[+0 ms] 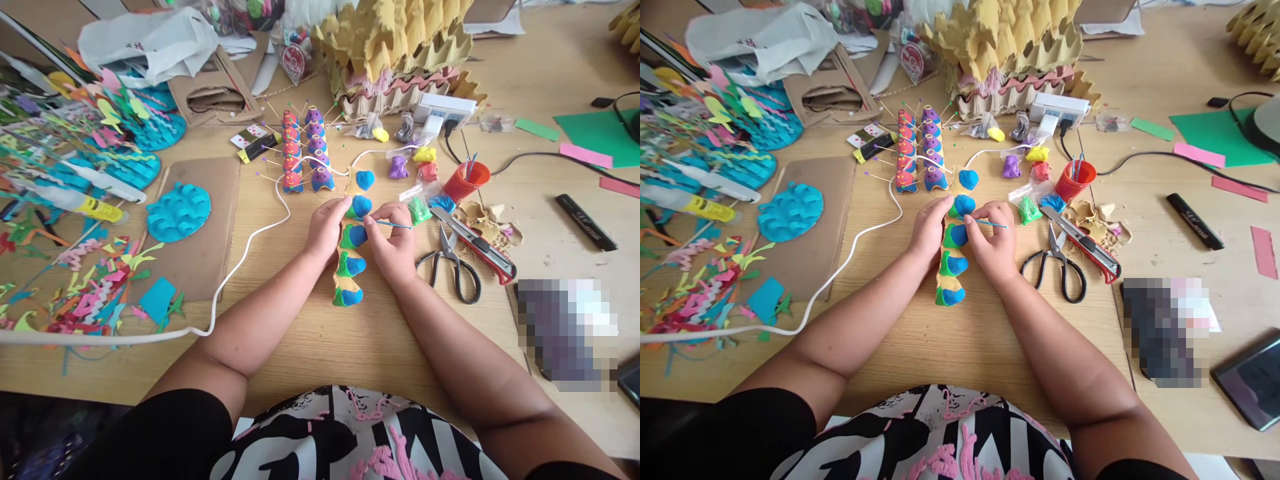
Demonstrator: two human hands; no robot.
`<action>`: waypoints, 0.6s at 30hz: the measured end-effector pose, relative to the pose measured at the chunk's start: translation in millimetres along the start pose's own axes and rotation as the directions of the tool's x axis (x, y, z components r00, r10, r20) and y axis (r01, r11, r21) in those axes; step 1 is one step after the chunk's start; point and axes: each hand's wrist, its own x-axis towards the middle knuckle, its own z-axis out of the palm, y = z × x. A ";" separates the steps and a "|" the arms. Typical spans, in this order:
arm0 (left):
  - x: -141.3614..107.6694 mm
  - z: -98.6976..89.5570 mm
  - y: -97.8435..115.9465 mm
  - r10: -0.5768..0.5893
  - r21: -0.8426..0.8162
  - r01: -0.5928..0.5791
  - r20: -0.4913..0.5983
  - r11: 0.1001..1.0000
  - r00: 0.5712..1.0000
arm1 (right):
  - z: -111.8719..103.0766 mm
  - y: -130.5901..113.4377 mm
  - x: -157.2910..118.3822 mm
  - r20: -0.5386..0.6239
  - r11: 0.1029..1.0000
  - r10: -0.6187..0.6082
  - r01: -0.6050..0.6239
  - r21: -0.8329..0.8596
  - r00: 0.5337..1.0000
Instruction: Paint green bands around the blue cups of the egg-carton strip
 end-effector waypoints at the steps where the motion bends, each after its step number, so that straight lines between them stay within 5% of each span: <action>1: 0.5 -0.3 -1.0 0.003 0.004 -0.003 0.002 1.000 1.000 | 0.0 0.1 0.1 0.005 1.000 -0.002 0.002 -0.010 1.000; 18: 0.6 0.3 0.4 0.022 0.036 -0.022 0.018 0.999 1.000 | -0.6 5.8 1.7 0.002 0.994 0.079 -0.079 0.069 0.997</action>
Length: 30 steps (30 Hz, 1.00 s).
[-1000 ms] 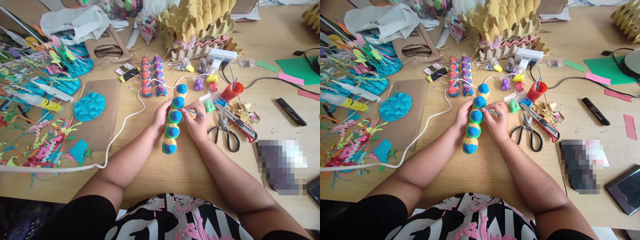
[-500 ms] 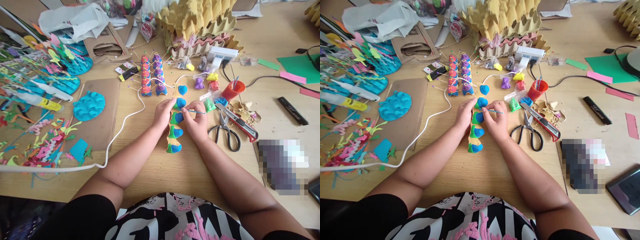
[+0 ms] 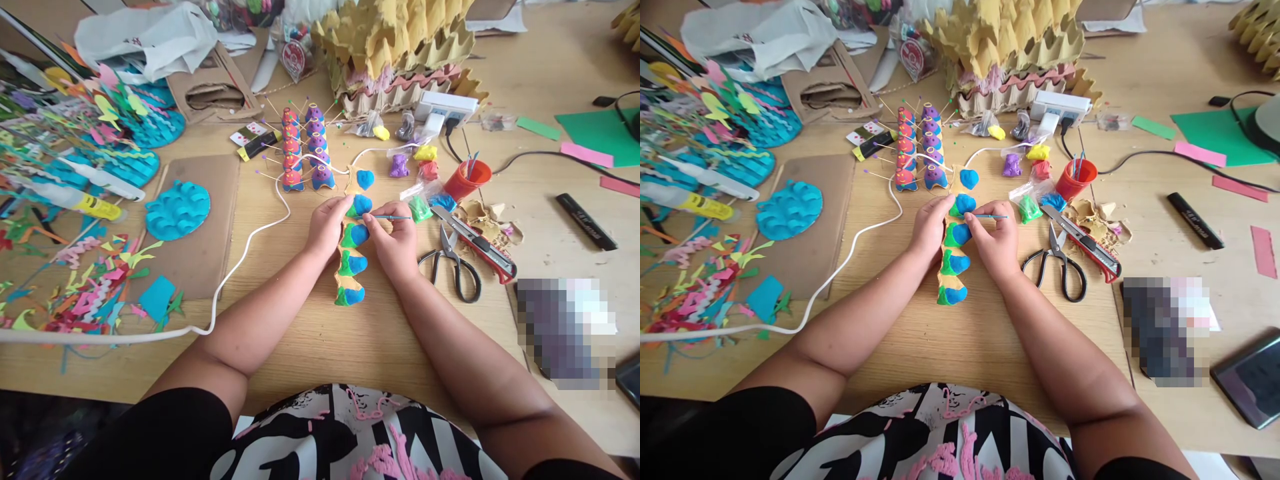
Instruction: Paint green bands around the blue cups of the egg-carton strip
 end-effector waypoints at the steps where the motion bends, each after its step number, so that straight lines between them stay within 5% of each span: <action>1: 0.2 -0.1 -0.2 0.009 -0.007 -0.009 0.003 1.000 1.000 | 0.1 0.5 -0.1 -0.005 1.000 0.012 -0.011 0.016 1.000; 9: 0.2 1.1 1.4 0.003 -0.018 -0.003 -0.001 1.000 1.000 | 1.8 5.2 0.1 0.000 0.994 0.024 -0.024 0.103 1.000; 19: 0.7 1.5 2.9 -0.002 0.005 0.001 0.033 1.000 0.999 | 2.0 5.9 -1.3 -0.093 0.988 -0.149 0.145 -0.051 0.984; 30: 0.6 1.0 3.6 0.013 0.003 -0.013 0.027 1.000 1.000 | 0.7 4.5 -0.9 -0.103 0.984 -0.157 0.147 -0.098 0.982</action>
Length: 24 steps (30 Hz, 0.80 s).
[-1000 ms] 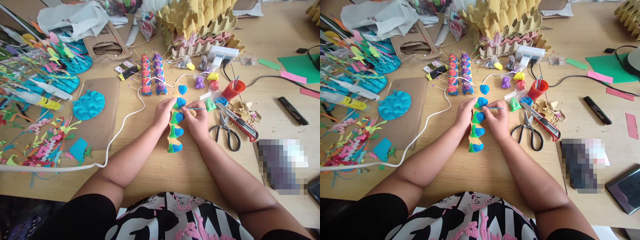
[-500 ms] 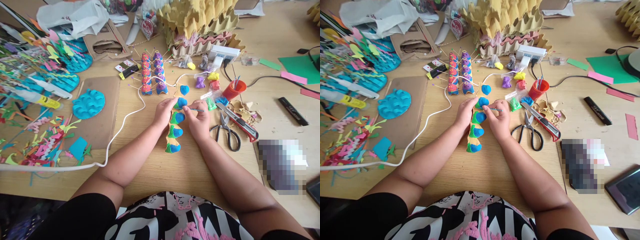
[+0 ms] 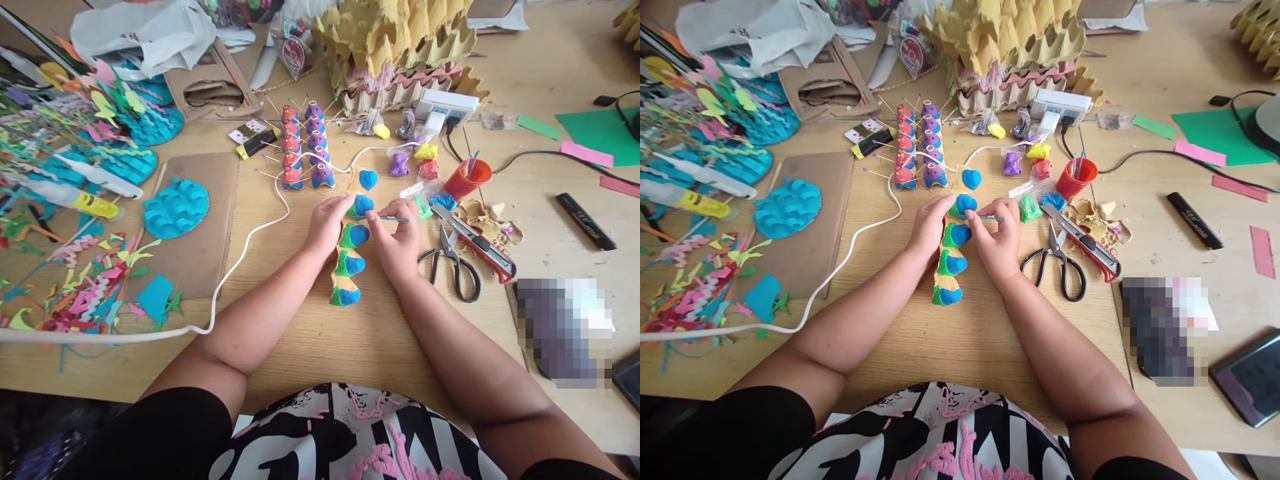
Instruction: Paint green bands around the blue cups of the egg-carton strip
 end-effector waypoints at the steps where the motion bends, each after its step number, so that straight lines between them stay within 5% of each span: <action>1: 0.1 -0.3 0.0 -0.001 0.000 0.001 -0.002 1.000 1.000 | -0.1 -0.1 -0.1 0.008 1.000 0.007 -0.007 0.006 1.000; 24: -1.6 0.9 0.8 -0.002 0.017 0.003 -0.003 1.000 1.000 | -1.0 -4.5 -0.9 0.026 1.000 -0.014 0.015 -0.013 1.000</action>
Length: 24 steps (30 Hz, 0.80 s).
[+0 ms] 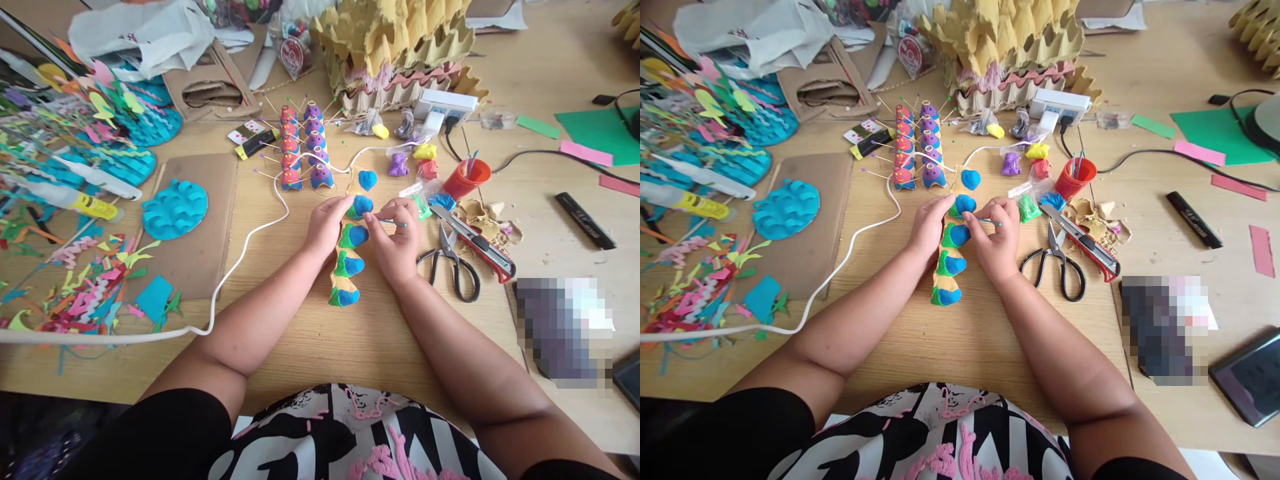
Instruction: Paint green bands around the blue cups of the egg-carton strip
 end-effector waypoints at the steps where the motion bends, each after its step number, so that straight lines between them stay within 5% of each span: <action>1: -0.3 0.4 0.5 -0.005 0.007 0.005 -0.007 1.000 1.000 | -0.1 0.1 0.1 -0.005 1.000 -0.001 0.001 0.001 1.000; 24: 0.1 0.2 -0.8 -0.028 -0.018 0.028 -0.015 0.999 0.999 | 1.8 2.7 0.3 -0.023 1.000 0.018 -0.018 0.011 1.000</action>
